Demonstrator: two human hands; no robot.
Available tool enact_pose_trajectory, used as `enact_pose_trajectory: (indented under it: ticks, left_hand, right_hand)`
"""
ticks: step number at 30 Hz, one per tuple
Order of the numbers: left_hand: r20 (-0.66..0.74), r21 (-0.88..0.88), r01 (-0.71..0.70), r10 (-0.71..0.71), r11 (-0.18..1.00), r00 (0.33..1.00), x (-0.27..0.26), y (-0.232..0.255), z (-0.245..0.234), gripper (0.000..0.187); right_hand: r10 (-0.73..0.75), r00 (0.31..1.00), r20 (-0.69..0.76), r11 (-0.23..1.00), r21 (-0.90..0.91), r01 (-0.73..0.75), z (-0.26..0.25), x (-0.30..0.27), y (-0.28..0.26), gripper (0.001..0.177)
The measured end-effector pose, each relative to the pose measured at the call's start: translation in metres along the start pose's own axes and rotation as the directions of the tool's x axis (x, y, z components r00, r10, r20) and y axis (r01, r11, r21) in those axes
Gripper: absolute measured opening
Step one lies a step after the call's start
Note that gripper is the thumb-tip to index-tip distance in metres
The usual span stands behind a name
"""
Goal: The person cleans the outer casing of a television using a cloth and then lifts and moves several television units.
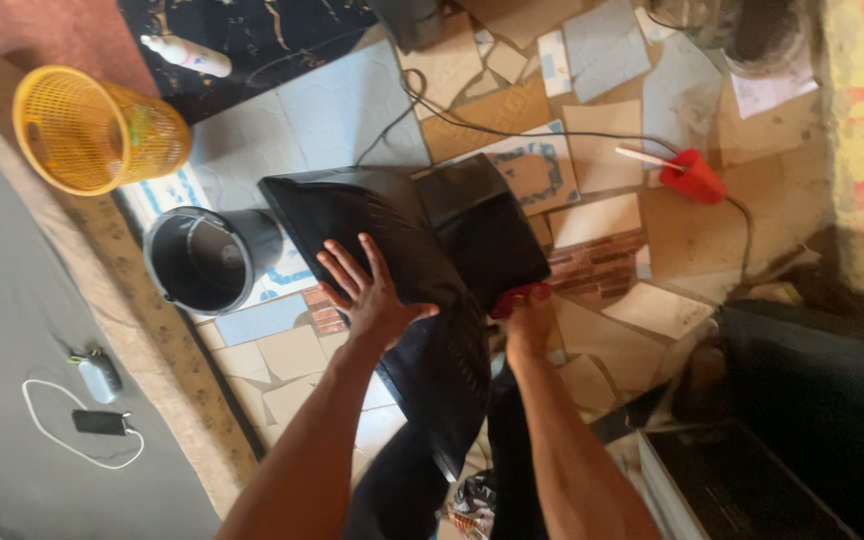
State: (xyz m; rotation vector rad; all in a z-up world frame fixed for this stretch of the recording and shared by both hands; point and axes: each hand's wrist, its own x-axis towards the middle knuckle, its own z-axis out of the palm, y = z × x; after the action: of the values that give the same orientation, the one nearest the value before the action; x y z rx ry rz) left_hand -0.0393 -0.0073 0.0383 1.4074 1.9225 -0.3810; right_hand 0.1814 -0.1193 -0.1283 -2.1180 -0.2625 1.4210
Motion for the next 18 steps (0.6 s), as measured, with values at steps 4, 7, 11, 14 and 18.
enact_pose_trajectory:
  ticks: [4, 7, 11, 14, 18]
  left_hand:
    - [0.018, 0.039, -0.008, 0.007, 0.999, 1.0, 0.002, 0.0, 0.0, 0.162]
    - [0.005, 0.037, -0.005, 0.005, 0.999, 1.0, 0.0, -0.001, -0.002, 0.163]
    - [0.011, 0.035, 0.032, -0.032, 0.999, 0.999, 0.0, 0.001, 0.003, 0.163]
    - [0.008, 0.052, 0.022, -0.023, 0.998, 1.0, 0.001, 0.001, 0.003, 0.163]
    - [0.045, 0.061, 0.003, -0.006, 0.998, 0.999, 0.002, -0.005, 0.003, 0.163]
  right_hand:
    - [-0.072, 0.996, 0.057, 0.992, -0.097, 0.077, 0.025, -0.052, -0.012, 0.057]
    - [-0.239, 0.971, 0.022, 0.943, -0.234, 0.238, 0.037, -0.043, -0.006, 0.06]
    - [-0.294, 0.947, -0.13, 0.951, -0.143, 0.275, 0.04, -0.014, 0.032, 0.059]
    - [-0.049, 0.991, -0.125, 0.999, 0.005, 0.05, 0.027, 0.008, 0.043, 0.056]
    - [-0.361, 0.904, -0.23, 0.901, -0.336, 0.274, 0.052, -0.014, 0.057, 0.05]
